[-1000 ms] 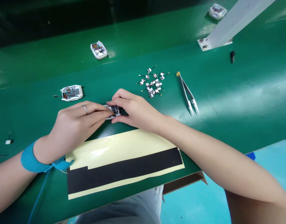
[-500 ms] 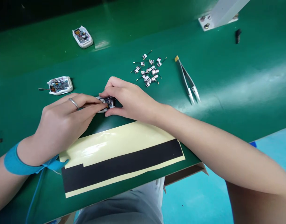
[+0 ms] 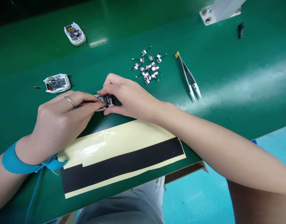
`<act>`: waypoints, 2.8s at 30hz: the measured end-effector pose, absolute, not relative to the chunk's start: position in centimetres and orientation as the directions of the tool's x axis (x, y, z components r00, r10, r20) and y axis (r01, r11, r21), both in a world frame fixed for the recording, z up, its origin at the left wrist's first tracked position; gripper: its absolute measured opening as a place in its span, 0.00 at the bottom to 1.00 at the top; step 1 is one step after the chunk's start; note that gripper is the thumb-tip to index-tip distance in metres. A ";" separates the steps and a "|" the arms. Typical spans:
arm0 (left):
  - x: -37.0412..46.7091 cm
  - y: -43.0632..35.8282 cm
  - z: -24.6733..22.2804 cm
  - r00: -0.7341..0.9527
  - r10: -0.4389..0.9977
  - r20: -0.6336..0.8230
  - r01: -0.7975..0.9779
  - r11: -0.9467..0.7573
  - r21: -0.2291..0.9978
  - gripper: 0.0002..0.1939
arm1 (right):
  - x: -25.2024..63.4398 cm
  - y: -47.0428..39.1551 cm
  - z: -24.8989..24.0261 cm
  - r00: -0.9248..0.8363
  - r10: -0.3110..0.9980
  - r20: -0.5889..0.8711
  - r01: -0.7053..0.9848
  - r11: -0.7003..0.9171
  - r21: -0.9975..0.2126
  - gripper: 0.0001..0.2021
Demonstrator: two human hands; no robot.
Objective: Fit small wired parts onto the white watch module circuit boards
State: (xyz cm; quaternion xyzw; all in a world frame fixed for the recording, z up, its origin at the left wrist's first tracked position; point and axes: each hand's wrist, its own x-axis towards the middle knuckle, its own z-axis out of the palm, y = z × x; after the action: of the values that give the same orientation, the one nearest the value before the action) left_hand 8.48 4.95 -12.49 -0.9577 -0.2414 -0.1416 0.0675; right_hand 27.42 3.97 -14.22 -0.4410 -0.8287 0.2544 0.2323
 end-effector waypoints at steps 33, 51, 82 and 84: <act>8.6 5.1 -12.9 0.820 0.437 0.370 0.471 -0.882 -0.004 0.07 | 27.7 4.1 -14.7 -0.502 0.838 0.212 0.598 0.514 -0.615 0.16; 8.5 5.0 -12.7 0.804 0.479 0.352 0.497 -0.867 0.044 0.08 | 27.6 4.1 -14.6 -0.495 0.850 0.180 0.607 0.487 -0.629 0.15; 8.5 5.0 -12.5 0.859 0.395 0.325 0.427 -0.903 -0.033 0.13 | 27.0 2.0 -13.8 -0.285 0.729 0.623 0.570 0.651 -0.501 0.06; 8.4 4.9 -12.4 0.861 0.393 0.322 0.424 -0.905 -0.029 0.13 | 27.0 2.0 -13.9 -0.297 0.708 0.641 0.588 0.664 -0.461 0.05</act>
State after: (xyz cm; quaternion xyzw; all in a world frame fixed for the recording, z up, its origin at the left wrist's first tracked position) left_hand 8.45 4.94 -12.44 -0.9635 -0.2121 -0.1560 0.0492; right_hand 26.96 1.97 -13.85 -0.4038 -0.8023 0.0687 0.4341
